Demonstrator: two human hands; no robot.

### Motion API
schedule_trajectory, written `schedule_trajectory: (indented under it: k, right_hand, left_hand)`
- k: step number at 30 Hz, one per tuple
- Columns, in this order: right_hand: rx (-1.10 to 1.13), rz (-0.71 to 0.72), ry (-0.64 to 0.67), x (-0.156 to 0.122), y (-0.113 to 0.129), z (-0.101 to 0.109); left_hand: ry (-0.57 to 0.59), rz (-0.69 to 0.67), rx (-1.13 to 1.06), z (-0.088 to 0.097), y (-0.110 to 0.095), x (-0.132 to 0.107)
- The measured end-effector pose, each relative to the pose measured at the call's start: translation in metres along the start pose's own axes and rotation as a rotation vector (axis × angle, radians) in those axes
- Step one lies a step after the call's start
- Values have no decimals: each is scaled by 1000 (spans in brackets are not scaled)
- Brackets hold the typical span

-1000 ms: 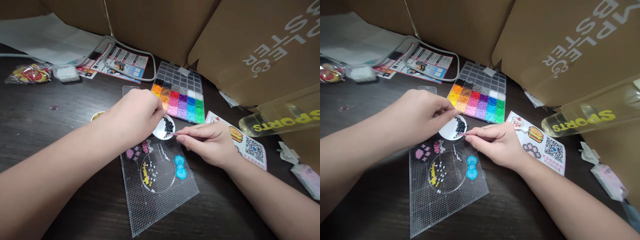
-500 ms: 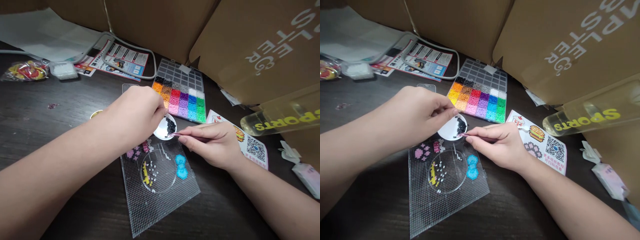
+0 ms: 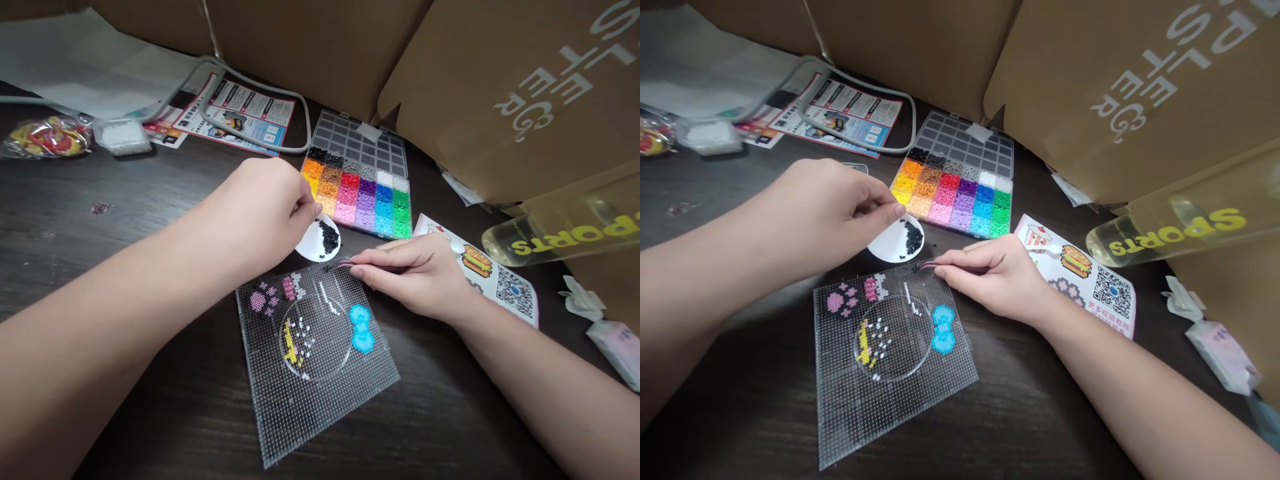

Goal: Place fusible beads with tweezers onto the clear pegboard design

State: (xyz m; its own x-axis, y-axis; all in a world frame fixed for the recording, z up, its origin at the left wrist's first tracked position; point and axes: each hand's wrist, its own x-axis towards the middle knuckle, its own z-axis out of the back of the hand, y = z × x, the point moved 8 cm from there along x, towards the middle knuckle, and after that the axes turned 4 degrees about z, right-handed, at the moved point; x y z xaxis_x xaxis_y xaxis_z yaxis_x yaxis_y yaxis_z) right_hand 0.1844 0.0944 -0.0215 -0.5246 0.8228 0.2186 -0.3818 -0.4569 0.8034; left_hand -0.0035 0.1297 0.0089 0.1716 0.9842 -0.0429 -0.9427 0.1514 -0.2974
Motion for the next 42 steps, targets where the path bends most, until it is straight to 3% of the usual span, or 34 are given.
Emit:
schedule_trajectory:
  k: [26, 42]
  right_hand:
    - [-37, 80, 24, 2, 6, -6]
    - [-108, 117, 26, 0, 13, -8]
  left_hand:
    - [-33, -32, 28, 0, -6, -1]
    - [-2, 22, 48, 0, -5, -1]
